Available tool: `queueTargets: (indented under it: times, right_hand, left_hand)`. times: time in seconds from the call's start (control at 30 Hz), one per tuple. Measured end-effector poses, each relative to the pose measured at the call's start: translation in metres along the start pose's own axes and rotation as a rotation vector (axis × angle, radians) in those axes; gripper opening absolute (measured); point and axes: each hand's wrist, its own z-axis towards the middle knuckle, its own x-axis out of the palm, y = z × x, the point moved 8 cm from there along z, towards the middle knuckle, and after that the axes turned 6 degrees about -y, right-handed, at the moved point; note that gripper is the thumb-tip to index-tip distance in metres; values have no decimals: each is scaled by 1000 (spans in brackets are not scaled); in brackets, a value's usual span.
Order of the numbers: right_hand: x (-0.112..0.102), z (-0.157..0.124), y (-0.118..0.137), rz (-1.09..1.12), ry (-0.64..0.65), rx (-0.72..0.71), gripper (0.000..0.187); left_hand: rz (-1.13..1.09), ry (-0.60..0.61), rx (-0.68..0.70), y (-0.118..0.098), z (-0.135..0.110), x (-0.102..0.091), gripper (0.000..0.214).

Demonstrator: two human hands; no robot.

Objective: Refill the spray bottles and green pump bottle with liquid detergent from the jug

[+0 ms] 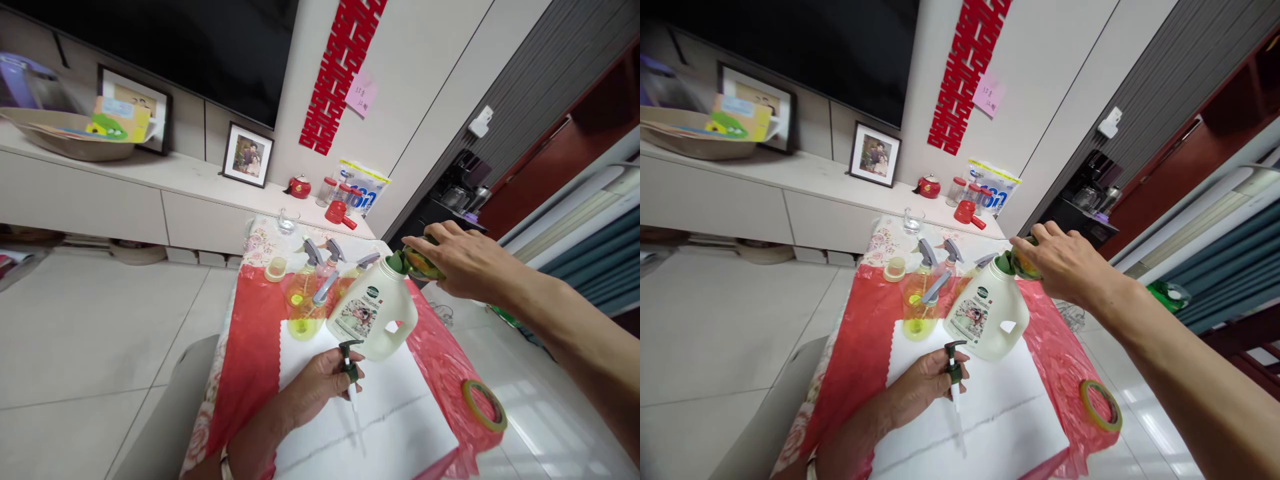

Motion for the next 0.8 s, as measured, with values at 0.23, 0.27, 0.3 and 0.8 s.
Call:
queueTargets:
  times: [0.23, 0.27, 0.3, 0.8]
  right_hand:
    - [-13, 10, 10, -135, 6, -59, 64]
    - [-14, 10, 12, -147, -3, -66, 65]
    - [-15, 10, 12, -155, -12, -73, 65]
    - [-26, 9, 20, -180, -172, -145, 50]
  left_hand:
    - [2, -10, -5, 4, 2, -4, 56]
    - [-3, -10, -6, 3, 2, -3, 57]
    - [-7, -12, -6, 2, 2, -3, 57]
    - [-12, -36, 40, 0, 4, -7, 42]
